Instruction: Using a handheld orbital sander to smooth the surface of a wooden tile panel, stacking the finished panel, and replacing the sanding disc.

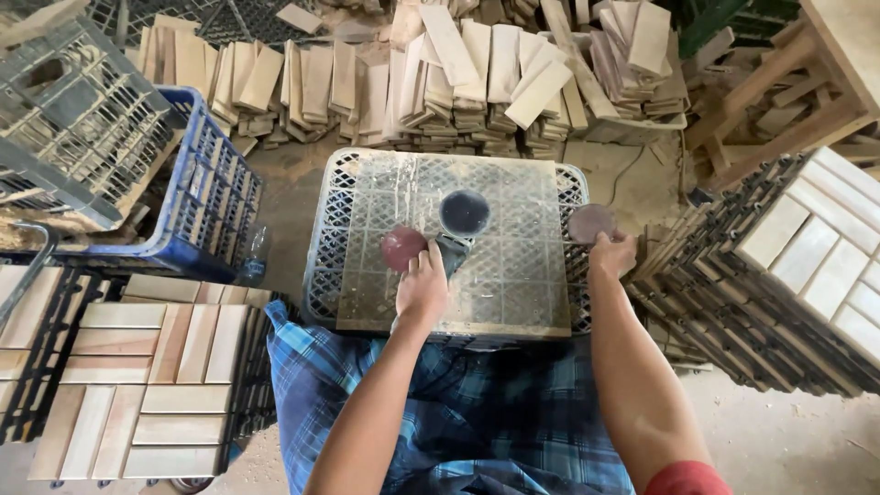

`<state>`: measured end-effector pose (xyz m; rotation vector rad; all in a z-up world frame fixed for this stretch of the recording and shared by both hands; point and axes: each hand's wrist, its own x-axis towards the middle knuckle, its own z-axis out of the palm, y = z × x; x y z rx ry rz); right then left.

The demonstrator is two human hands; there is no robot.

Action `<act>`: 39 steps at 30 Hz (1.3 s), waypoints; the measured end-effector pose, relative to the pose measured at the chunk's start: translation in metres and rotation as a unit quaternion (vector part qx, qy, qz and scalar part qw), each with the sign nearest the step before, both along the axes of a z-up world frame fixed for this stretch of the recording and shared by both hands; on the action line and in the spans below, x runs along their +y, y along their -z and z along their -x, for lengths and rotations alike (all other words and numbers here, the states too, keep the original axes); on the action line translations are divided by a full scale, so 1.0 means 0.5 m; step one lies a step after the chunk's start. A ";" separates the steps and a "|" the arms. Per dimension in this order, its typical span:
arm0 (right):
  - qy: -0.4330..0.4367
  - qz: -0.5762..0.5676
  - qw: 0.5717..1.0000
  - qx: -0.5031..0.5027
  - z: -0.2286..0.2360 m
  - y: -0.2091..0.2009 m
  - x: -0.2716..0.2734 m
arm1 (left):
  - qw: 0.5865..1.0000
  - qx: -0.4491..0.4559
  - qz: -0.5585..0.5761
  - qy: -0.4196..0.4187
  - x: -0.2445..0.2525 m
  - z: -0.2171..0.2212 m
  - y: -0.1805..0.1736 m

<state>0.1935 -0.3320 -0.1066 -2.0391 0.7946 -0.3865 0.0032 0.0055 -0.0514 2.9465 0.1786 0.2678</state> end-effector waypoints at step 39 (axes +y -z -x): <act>-0.099 -0.077 0.992 0.021 0.049 -0.073 0.081 | 0.988 0.119 0.065 0.071 -0.109 -0.099 -0.111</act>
